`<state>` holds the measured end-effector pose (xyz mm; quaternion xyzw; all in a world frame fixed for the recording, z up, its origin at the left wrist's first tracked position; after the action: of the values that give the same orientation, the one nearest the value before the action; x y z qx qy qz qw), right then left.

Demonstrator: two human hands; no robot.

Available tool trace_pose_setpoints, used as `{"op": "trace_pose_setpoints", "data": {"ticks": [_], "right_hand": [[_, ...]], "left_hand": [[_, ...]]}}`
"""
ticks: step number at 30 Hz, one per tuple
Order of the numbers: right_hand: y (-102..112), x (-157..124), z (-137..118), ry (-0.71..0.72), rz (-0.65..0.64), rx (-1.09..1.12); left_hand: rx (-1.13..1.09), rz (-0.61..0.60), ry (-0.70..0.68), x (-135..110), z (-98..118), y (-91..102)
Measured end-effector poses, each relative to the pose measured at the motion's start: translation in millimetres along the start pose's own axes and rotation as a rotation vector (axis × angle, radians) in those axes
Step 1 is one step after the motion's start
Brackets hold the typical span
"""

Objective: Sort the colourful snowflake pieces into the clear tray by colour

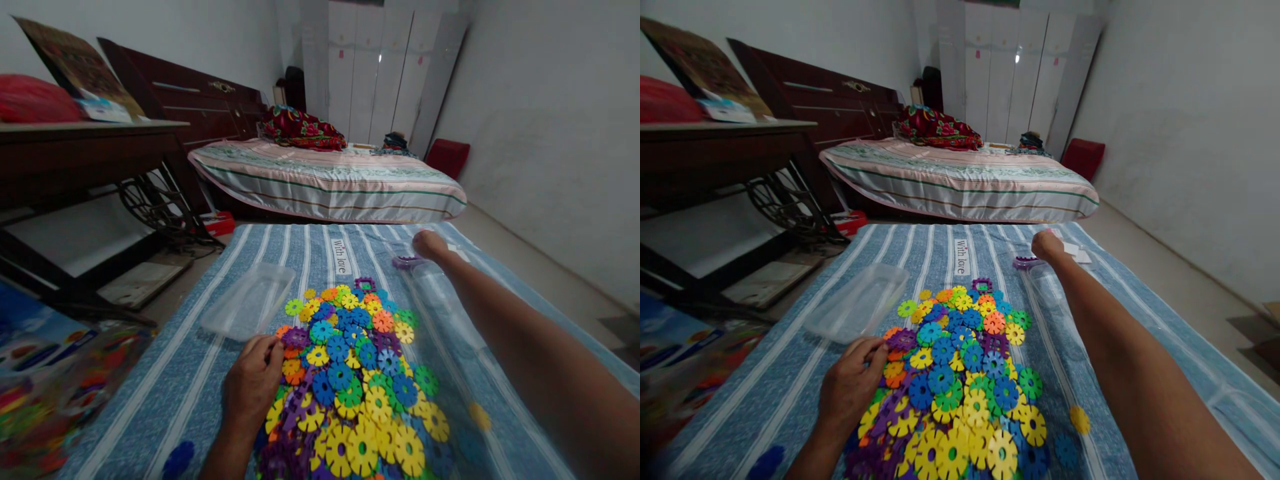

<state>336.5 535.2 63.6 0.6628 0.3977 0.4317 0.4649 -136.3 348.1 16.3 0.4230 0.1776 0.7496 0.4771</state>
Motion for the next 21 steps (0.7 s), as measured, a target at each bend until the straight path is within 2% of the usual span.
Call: {"op": "trace_pose_setpoints", "data": {"ticks": [7, 11, 16, 17, 21], "right_hand": [[36, -17, -17, -0.001, 0.065, 0.328], [49, -49, -38, 0.024, 0.12, 0.481], [34, -121, -70, 0.101, 0.133, 0.576], [32, -137, -74, 0.134, 0.168, 0.612], [15, -192, -68, 0.171, 0.282, 0.685]], "left_hand": [[-0.002, 0.003, -0.013, 3, 0, -0.5], [0.016, 0.006, -0.021, 5, 1, -0.4], [0.033, -0.007, -0.03, 8, 3, 0.6], [0.034, -0.007, -0.035, 9, 4, 1.3], [0.017, -0.012, -0.047, 13, 6, 2.8]]}}
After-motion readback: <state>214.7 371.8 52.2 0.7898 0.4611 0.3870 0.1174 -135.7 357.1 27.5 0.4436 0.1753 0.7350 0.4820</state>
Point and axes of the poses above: each hand's wrist, its own x-axis towards the middle knuckle, its own y-axis out of the back of the hand, z = x × y, the point moved 10 cm from there along x, towards the middle knuckle, and after that the axes turned 6 degrees about z, right-handed, at the moved point
